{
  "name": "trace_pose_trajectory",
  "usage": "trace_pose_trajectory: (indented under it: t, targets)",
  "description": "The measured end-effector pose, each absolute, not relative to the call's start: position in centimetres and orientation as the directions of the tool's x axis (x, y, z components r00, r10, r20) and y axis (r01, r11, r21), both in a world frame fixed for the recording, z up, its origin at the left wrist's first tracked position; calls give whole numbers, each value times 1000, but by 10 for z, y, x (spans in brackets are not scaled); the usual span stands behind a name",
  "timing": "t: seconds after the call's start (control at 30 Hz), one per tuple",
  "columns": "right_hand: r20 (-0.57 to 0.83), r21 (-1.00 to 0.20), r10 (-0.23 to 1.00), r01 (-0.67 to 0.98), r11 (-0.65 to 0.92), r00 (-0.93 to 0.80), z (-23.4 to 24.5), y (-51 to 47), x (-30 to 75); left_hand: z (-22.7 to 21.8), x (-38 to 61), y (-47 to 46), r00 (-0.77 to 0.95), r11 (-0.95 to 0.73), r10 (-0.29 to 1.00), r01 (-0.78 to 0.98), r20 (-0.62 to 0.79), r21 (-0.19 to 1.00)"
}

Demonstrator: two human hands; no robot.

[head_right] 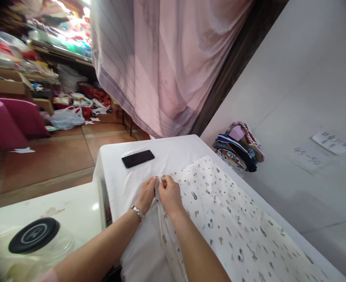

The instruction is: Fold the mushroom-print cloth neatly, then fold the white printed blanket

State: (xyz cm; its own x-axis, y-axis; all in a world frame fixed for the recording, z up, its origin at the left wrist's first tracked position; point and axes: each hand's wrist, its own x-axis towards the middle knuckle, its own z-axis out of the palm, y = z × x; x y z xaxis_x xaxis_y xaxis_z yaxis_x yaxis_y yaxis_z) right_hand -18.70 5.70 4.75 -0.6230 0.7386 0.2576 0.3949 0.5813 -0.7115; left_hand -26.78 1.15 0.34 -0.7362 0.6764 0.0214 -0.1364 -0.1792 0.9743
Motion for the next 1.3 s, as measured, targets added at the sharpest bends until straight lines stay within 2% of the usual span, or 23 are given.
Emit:
trace_pose_trajectory:
  t: [0.23,0.47,0.63,0.7,0.87,1.03,1.3]
  targets:
    - [242,-770,758,356,529,-605,45,52,-197,14,-263,6,-740,-172,672,-95,46,980]
    - [224,-834,703,240,496,-675,49,47,-195,10,-264,6,-701,-229,702,-54,126,972]
    - [113,-937,729,172,304,-675,43,46,-194,9,-263,9,-710,-207,703,-165,30,964]
    - [106,-950,732,148,273,-673,41,45,-193,9,-263,9,-696,-219,718,-213,9,952]
    - [231,-888,738,172,426,-633,42,43,-187,5,-264,10,-684,-246,727,-180,58,952]
    - [272,-839,757,239,489,-594,38,49,-185,4,-263,10,-676,-226,735,-181,46,957]
    - [364,-709,672,276,649,-645,30,44,-164,-2,-270,14,-773,-122,633,-63,29,991]
